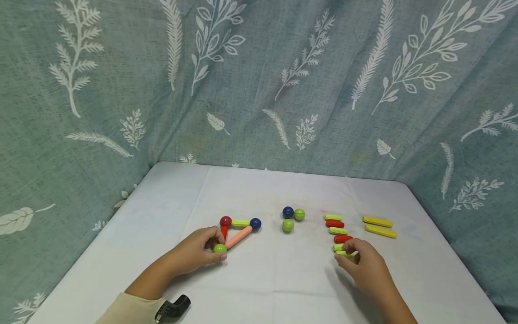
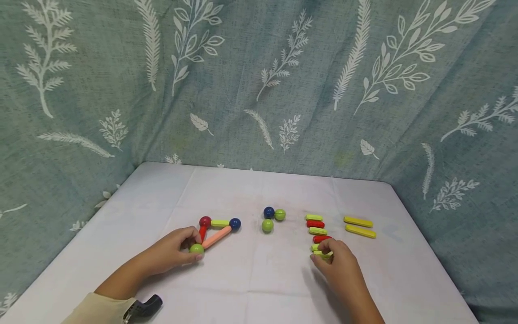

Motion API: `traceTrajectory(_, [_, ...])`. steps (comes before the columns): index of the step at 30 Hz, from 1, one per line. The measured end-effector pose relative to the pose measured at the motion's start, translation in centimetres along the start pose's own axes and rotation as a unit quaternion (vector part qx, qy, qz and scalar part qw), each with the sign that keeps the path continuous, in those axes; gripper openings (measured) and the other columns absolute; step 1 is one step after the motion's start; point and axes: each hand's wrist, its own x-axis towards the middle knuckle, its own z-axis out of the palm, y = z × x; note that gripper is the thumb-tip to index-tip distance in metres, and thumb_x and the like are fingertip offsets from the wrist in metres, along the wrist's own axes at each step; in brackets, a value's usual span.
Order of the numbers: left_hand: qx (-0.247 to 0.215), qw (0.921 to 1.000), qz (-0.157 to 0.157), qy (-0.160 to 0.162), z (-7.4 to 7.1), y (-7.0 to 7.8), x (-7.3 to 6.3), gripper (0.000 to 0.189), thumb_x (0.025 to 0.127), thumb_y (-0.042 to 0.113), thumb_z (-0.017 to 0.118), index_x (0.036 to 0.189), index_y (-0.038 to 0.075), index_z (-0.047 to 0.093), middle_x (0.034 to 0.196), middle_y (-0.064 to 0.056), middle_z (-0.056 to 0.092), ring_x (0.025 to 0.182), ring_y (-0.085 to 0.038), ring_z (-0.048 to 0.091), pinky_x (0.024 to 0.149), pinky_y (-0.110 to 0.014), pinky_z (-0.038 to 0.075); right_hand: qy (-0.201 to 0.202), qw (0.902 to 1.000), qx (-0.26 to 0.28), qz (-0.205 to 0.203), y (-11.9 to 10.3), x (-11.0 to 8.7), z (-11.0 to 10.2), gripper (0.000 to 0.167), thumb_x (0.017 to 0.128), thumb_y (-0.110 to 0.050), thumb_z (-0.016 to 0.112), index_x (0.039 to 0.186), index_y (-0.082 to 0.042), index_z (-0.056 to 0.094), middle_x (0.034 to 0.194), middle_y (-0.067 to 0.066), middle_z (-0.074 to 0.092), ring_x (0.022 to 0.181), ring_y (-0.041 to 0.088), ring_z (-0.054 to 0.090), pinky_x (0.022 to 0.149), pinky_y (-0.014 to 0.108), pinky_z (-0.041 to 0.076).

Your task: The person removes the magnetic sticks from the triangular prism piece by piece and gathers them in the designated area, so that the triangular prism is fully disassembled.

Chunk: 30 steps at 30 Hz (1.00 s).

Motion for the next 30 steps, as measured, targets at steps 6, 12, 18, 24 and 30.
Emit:
traceTrajectory(6, [0.006, 1.0000, -0.004, 0.004, -0.1, -0.1, 0.3, 0.034, 0.088, 0.036, 0.086, 0.105, 0.022, 0.061, 0.096, 0.004, 0.061, 0.090, -0.017, 0.056, 0.076, -0.027, 0.048, -0.065, 0.9947, -0.029, -0.075, -3.1, -0.6, 2.6, 0.027, 0.087, -0.027, 0.086, 0.109, -0.021, 0.071, 0.100, -0.006, 0.063, 0.081, 0.014, 0.054, 0.068, 0.026, 0.047])
traceTrajectory(12, [0.005, 1.0000, -0.005, 0.003, -0.1, -0.3, 0.1, 0.033, 0.088, 0.036, 0.086, 0.104, 0.022, 0.061, 0.095, 0.004, 0.060, 0.089, -0.018, 0.056, 0.075, -0.026, 0.047, -0.171, 0.9682, -0.059, -0.172, -5.5, -0.7, 4.9, 0.026, 0.090, -0.034, 0.083, 0.111, -0.028, 0.070, 0.099, -0.012, 0.060, 0.082, 0.010, 0.054, 0.069, 0.026, 0.048])
traceTrajectory(18, [0.005, 1.0000, 0.004, 0.002, 0.1, -0.3, 0.2, 0.033, 0.088, 0.038, 0.086, 0.104, 0.023, 0.061, 0.094, 0.004, 0.060, 0.088, -0.017, 0.056, 0.075, -0.027, 0.047, -0.213, 0.9461, -0.076, -0.232, -7.5, 0.1, 6.2, 0.029, 0.089, -0.035, 0.084, 0.114, -0.030, 0.070, 0.102, -0.017, 0.061, 0.086, 0.005, 0.056, 0.078, 0.027, 0.050])
traceTrajectory(24, [0.007, 1.0000, 0.004, 0.002, 0.0, -0.3, 0.3, 0.033, 0.088, 0.037, 0.086, 0.104, 0.023, 0.061, 0.094, 0.005, 0.061, 0.088, -0.017, 0.056, 0.075, -0.027, 0.047, -0.218, 0.9414, -0.080, -0.244, -9.9, 1.1, 7.5, 0.030, 0.089, -0.033, 0.084, 0.115, -0.028, 0.070, 0.104, -0.016, 0.062, 0.086, 0.006, 0.057, 0.079, 0.027, 0.050])
traceTrajectory(30, [0.000, 1.0000, -0.001, 0.002, 0.1, -0.1, 0.1, 0.034, 0.087, 0.036, 0.087, 0.104, 0.021, 0.061, 0.094, 0.003, 0.061, 0.088, -0.017, 0.056, 0.074, -0.027, 0.047, -0.207, 0.9402, -0.079, -0.258, -12.4, 1.3, 8.7, 0.034, 0.090, -0.032, 0.084, 0.121, -0.027, 0.070, 0.113, -0.012, 0.063, 0.082, 0.005, 0.057, 0.074, 0.024, 0.050])
